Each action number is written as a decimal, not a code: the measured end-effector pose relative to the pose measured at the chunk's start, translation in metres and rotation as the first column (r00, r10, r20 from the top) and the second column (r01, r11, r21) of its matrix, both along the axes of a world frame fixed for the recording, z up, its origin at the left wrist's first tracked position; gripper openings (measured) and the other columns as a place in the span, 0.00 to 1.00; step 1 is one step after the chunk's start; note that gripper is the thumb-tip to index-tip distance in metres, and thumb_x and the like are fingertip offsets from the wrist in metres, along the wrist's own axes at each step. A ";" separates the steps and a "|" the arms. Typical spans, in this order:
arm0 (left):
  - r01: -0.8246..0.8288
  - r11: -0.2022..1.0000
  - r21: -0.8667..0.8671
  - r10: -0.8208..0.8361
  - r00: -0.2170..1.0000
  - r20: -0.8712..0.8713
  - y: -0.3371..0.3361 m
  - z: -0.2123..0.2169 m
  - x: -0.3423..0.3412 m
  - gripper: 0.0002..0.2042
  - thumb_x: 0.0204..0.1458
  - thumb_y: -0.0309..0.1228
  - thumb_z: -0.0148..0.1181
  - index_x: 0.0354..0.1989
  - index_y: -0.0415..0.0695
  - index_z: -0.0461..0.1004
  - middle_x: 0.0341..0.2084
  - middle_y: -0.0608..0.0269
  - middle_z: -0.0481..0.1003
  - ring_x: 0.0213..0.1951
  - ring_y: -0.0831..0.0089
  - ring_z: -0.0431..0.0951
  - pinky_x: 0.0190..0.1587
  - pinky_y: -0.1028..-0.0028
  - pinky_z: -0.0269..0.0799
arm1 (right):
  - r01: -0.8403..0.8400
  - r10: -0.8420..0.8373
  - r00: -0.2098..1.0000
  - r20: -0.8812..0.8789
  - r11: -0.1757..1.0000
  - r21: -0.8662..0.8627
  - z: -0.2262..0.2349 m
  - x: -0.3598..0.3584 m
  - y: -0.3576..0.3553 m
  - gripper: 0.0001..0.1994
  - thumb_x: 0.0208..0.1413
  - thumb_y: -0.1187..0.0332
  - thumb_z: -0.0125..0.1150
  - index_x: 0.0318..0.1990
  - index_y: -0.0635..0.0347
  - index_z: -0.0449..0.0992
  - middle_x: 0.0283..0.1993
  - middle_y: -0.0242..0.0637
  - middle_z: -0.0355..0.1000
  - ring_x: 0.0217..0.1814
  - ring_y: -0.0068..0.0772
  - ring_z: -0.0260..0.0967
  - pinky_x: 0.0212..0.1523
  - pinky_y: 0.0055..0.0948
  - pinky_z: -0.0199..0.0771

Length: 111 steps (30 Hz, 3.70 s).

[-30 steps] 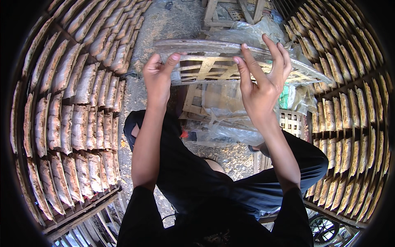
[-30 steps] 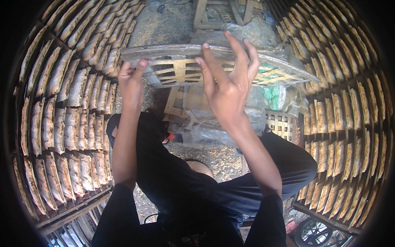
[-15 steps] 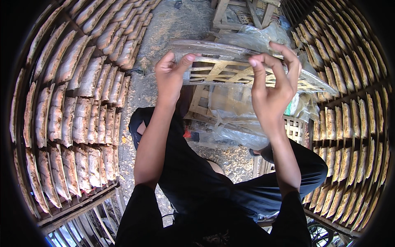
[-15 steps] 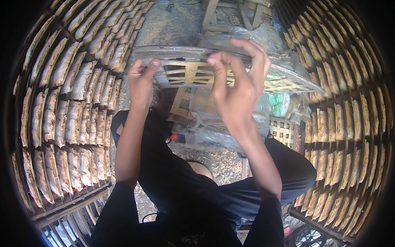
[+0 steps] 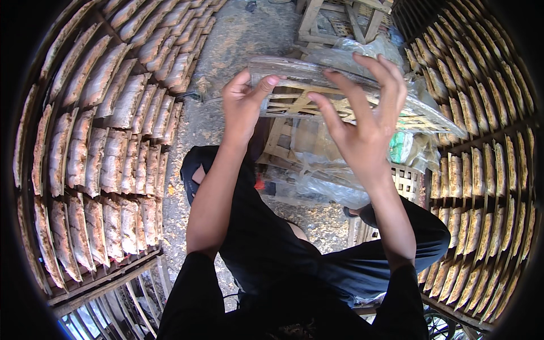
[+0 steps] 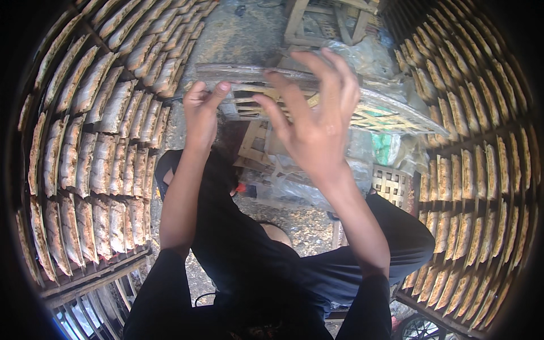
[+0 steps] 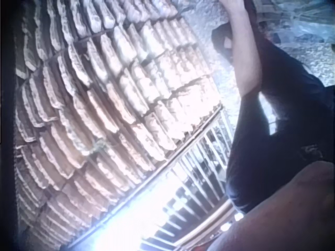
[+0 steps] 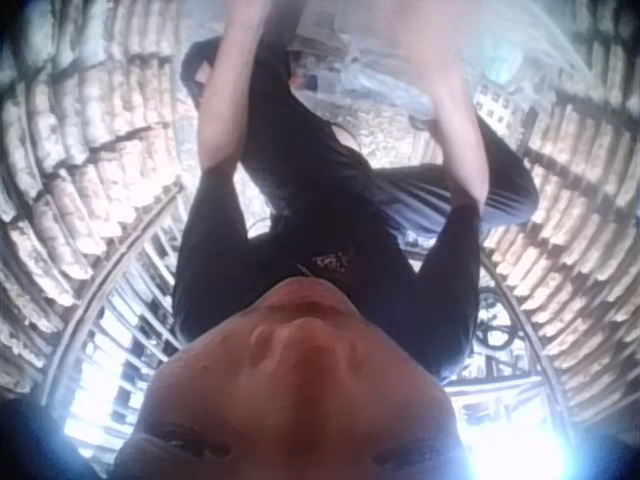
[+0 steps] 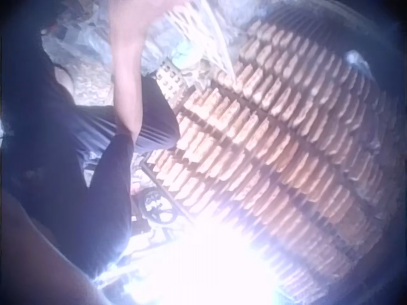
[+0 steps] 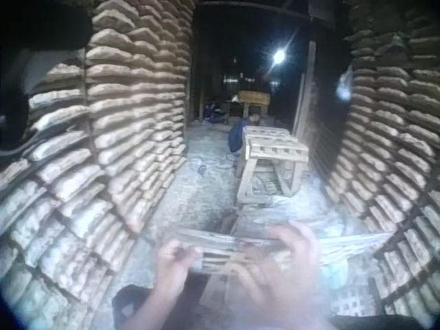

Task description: The person sits cross-legged on the floor and assembles a small wooden lattice frame by hand, fitting slats into a grid pattern. They then place the completed frame into a clear plastic bag.

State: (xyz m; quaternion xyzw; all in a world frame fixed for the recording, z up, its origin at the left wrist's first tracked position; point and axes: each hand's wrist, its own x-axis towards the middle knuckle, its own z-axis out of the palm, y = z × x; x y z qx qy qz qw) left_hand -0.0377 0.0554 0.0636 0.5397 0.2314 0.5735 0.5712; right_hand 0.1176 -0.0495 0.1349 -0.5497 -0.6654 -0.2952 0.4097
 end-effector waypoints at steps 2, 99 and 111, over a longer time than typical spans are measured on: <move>0.000 1.000 -0.008 0.000 1.000 -0.001 0.000 0.000 0.002 0.09 0.54 0.27 0.65 0.39 0.35 0.77 0.36 0.57 0.81 0.38 0.77 0.79 0.44 0.77 0.73 | -0.054 0.050 0.998 0.035 0.991 0.120 -0.008 0.000 0.008 0.13 0.41 0.66 0.74 0.36 0.55 0.82 0.46 0.38 0.71 0.53 0.45 0.64 0.50 0.36 0.65; -0.002 1.000 -0.022 0.004 0.998 0.060 0.017 0.000 0.013 0.08 0.56 0.29 0.62 0.41 0.40 0.76 0.32 0.66 0.79 0.33 0.86 0.74 0.35 0.81 0.69 | -0.126 0.312 -0.266 -0.912 0.927 0.354 -0.041 -0.104 0.067 0.08 0.60 0.66 0.62 0.38 0.61 0.77 0.25 0.20 0.64 0.25 0.09 0.52 0.25 0.15 0.52; 0.028 0.999 -0.028 -0.024 0.992 0.123 0.012 0.005 0.014 0.11 0.57 0.31 0.61 0.43 0.37 0.76 0.37 0.56 0.80 0.40 0.76 0.79 0.44 0.77 0.73 | -0.235 -0.075 -0.469 -0.880 0.971 0.042 -0.101 -0.096 0.012 0.08 0.63 0.63 0.55 0.37 0.56 0.74 0.19 0.20 0.55 0.20 0.13 0.50 0.22 0.18 0.52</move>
